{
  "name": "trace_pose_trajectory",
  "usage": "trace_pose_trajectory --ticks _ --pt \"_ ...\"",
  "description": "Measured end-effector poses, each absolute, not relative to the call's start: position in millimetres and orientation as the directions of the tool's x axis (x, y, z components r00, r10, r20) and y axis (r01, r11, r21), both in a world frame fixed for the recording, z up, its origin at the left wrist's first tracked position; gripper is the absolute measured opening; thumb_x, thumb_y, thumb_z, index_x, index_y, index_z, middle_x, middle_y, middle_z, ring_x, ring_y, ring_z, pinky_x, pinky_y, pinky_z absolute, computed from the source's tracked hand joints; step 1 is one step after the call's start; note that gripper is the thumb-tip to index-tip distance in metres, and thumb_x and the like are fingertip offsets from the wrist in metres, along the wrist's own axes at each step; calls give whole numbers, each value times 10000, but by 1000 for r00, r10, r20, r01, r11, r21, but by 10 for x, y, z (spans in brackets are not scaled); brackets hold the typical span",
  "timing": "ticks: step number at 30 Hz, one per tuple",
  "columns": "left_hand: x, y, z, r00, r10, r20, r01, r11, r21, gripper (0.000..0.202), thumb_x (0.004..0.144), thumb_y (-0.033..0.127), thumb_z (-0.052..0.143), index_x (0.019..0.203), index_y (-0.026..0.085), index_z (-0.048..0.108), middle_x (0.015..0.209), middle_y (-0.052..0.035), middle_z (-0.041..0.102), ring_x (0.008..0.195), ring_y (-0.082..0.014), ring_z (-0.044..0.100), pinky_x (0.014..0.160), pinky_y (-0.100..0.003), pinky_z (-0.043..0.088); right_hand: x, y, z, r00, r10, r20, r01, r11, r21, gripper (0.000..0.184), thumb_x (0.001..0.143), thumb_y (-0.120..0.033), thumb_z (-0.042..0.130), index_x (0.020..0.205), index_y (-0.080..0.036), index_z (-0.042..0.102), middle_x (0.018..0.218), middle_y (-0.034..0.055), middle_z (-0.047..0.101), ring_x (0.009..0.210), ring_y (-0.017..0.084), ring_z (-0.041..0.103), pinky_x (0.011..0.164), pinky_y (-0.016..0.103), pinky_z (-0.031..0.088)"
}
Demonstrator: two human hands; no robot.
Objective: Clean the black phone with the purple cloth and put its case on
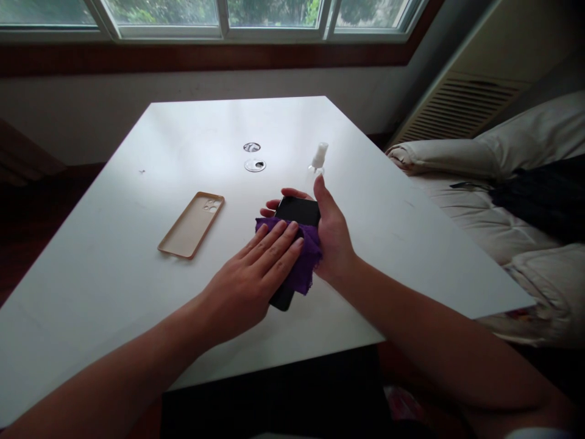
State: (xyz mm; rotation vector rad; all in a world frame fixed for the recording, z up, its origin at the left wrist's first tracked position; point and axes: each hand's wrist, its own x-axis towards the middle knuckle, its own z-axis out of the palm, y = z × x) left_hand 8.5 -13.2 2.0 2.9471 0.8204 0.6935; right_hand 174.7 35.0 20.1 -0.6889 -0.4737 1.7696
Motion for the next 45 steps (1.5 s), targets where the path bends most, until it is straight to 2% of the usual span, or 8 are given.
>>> trace_pose_trajectory --ticks 13,23,31,40,45 --pt "18 -133 124 720 439 537 409 -894 182 680 799 -111 400 1448 65 497 1532 -157 479 1474 -260 401 1227 -520 386 1809 436 142 -185 949 -254 -692 -310 -652 669 778 -807 613 1004 -179 657 945 123 736 921 280 725 791 423 617" --pt "0 -147 197 656 416 630 390 -901 189 407 874 -13 609 1259 111 660 1350 -119 660 1298 -238 603 1119 -445 515 1812 424 118 -158 962 -224 -686 -270 -676 685 784 -818 592 1010 -175 659 944 117 727 901 265 722 776 396 608" --pt "-7 -154 201 640 418 645 392 -899 194 368 828 44 724 1181 135 679 1266 -107 705 1194 -243 647 1000 -427 558 1801 416 132 -141 960 -242 -673 -272 -688 690 787 -818 589 1016 -172 665 919 115 729 862 260 729 733 383 608" --pt "-3 -135 189 644 395 655 372 -910 183 374 822 51 738 1184 128 682 1255 -125 696 1178 -258 637 991 -449 548 1793 405 143 -128 966 -224 -670 -251 -699 681 767 -812 619 1003 -175 674 908 108 731 853 258 728 731 381 603" --pt "3 -158 162 586 403 702 375 -904 207 389 803 34 747 1180 116 701 1220 -134 682 1150 -260 612 979 -430 551 1790 410 131 -125 968 -219 -671 -245 -700 681 767 -813 616 1016 -181 670 928 103 729 860 258 726 728 381 600"
